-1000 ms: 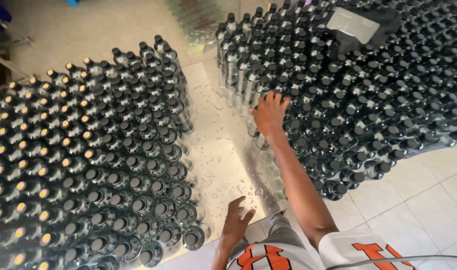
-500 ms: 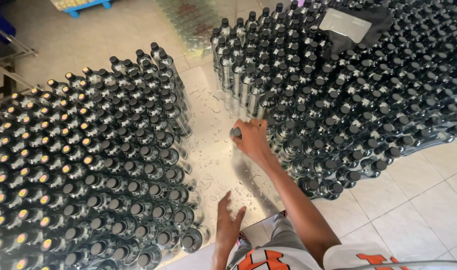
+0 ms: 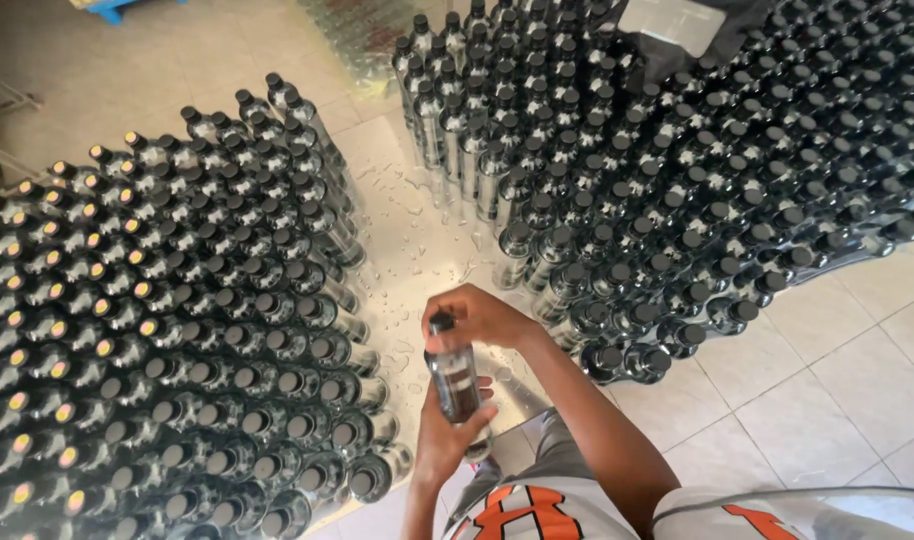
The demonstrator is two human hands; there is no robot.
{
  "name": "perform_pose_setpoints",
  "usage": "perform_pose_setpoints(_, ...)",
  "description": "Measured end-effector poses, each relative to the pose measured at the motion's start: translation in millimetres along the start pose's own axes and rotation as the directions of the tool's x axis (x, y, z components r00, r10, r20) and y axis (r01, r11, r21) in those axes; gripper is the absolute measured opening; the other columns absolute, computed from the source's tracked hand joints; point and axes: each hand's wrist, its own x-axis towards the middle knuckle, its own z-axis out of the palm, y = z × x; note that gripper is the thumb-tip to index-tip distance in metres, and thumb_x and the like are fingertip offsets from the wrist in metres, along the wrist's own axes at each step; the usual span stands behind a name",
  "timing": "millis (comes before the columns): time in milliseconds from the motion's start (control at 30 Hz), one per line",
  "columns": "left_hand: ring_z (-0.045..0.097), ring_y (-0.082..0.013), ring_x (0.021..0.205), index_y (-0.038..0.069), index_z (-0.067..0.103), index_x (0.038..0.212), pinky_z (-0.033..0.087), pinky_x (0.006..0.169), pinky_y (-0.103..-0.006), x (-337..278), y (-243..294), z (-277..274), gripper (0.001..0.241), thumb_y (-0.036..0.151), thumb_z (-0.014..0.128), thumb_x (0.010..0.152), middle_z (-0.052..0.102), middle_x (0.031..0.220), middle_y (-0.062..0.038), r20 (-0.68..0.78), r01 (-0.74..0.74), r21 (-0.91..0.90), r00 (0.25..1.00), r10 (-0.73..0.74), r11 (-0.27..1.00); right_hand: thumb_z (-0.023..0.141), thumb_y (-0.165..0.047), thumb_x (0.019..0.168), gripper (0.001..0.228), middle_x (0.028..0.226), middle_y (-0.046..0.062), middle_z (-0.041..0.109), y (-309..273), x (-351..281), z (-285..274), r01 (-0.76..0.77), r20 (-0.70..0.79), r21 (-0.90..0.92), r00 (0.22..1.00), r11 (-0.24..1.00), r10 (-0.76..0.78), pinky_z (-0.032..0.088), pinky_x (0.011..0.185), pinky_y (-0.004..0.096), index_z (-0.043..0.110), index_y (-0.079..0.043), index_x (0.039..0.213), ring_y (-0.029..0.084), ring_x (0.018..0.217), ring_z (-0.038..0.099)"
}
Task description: Manually placing and securing caps onto plastic bottles arranged in large groups on the floor.
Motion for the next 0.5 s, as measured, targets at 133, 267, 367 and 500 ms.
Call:
perform_pose_setpoints(133,0.079,-0.0258,0.084,0.004,0.068,0.127,0.065,0.082,-0.0435,12,-23,12,0.057,0.028,0.087,0.079,0.082,0.102,-0.012,-0.117,-0.004,-0.258,0.993,-0.027,0.966,0.081,-0.043,0.092,0.037,0.097,0.007,0.079,50,13,-1,-0.207,-0.175,0.040,0.962,0.977,0.211,0.057,0.084,0.035,0.082,-0.009,0.106,0.018,0.088,0.074)
perform_pose_setpoints(267,0.077,-0.0256,0.081,0.006,0.066,0.128,0.061,0.077,-0.0394,14,-26,9,0.048,0.025,0.083,0.088,0.079,0.103,-0.014,-0.081,0.221,-0.312,0.963,-0.258,0.924,0.054,-0.072,0.088,0.078,0.145,0.012,0.074,78,8,10,-0.486,-0.238,0.043,0.843,0.873,0.482,0.052,0.113,0.043,0.080,-0.012,0.132,0.029,0.137,0.069)
perform_pose_setpoints(367,0.079,-0.0278,0.085,0.004,0.066,0.137,0.062,0.076,-0.0385,20,-40,9,0.053,0.024,0.081,0.091,0.082,0.113,-0.019,-0.048,0.315,-0.355,0.934,-0.353,0.880,0.049,-0.077,0.089,0.085,0.134,0.013,0.075,122,6,13,-0.495,-0.223,0.334,0.786,0.803,0.577,0.055,0.110,0.042,0.079,-0.008,0.131,0.029,0.126,0.073)
perform_pose_setpoints(500,0.081,-0.0321,0.091,0.002,0.061,0.146,0.066,0.078,-0.0409,24,-52,11,0.062,0.028,0.077,0.093,0.083,0.121,-0.023,-0.022,0.350,-0.386,0.921,-0.388,0.853,0.059,-0.054,0.102,0.075,0.120,0.018,0.079,159,2,19,-0.374,-0.110,0.683,0.796,0.627,0.595,0.060,0.095,0.045,0.054,0.005,0.147,0.030,0.103,0.076)
